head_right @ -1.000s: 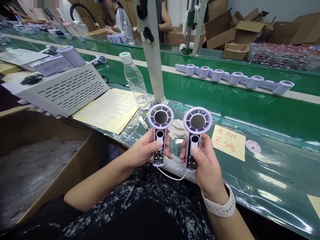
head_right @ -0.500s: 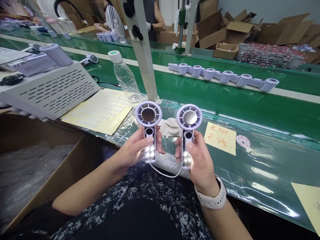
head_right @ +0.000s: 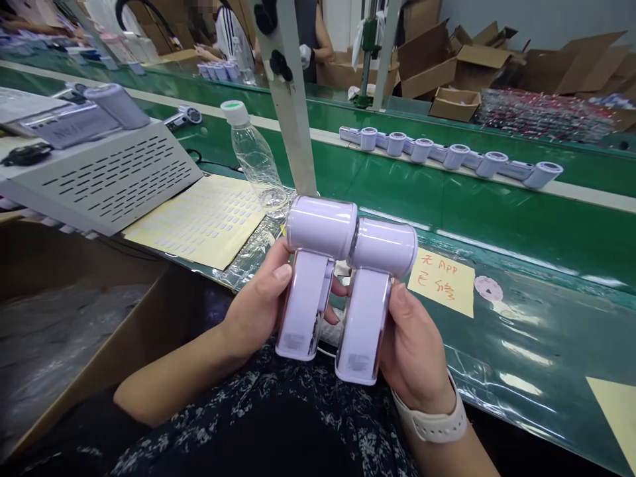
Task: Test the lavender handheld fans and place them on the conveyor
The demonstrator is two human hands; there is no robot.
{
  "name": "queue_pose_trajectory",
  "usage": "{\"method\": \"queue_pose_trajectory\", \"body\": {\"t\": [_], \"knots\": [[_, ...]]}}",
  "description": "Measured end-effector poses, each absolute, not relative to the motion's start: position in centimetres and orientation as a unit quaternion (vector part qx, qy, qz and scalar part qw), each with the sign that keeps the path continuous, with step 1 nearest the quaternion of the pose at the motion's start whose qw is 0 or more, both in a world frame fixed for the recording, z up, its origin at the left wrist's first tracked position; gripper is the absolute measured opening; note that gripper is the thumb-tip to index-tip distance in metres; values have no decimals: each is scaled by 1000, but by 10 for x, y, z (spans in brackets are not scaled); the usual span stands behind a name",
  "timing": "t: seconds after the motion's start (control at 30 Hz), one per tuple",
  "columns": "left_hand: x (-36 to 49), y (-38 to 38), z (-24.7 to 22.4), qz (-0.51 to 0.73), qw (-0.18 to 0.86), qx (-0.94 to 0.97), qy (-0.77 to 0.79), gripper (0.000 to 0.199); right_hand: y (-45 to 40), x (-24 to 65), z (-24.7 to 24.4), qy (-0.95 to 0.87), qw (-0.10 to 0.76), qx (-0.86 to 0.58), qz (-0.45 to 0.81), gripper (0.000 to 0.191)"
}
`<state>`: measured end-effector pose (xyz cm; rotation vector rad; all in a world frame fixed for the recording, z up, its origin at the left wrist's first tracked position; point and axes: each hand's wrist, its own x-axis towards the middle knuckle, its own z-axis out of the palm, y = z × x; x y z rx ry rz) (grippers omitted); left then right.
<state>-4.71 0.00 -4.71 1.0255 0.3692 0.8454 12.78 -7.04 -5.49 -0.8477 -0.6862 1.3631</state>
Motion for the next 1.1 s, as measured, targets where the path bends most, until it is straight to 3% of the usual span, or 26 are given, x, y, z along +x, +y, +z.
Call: {"method": "queue_pose_trajectory", "body": {"t": [0.2,0.4,0.63,0.77,0.97,1.1], "knots": [[-52,-5,-36,385,772,468,190,43,-72,130,-44,-315,660,-375,570,27],[-41,6,-47,317,841,403,172,55,-60,132,-49,-249,631,-369,636,38],[-40,12,-51,331,863,352,144,40,-58,126,-44,-223,627,-359,654,45],[-45,15,-53,355,846,372,143,27,-61,130,-46,-203,649,-327,657,35],[-54,16,-62,350,807,436,189,47,-64,135,-54,-205,664,-362,622,38],[-53,17,-64,356,797,443,205,57,-61,131,-60,-182,681,-404,583,22]]}}
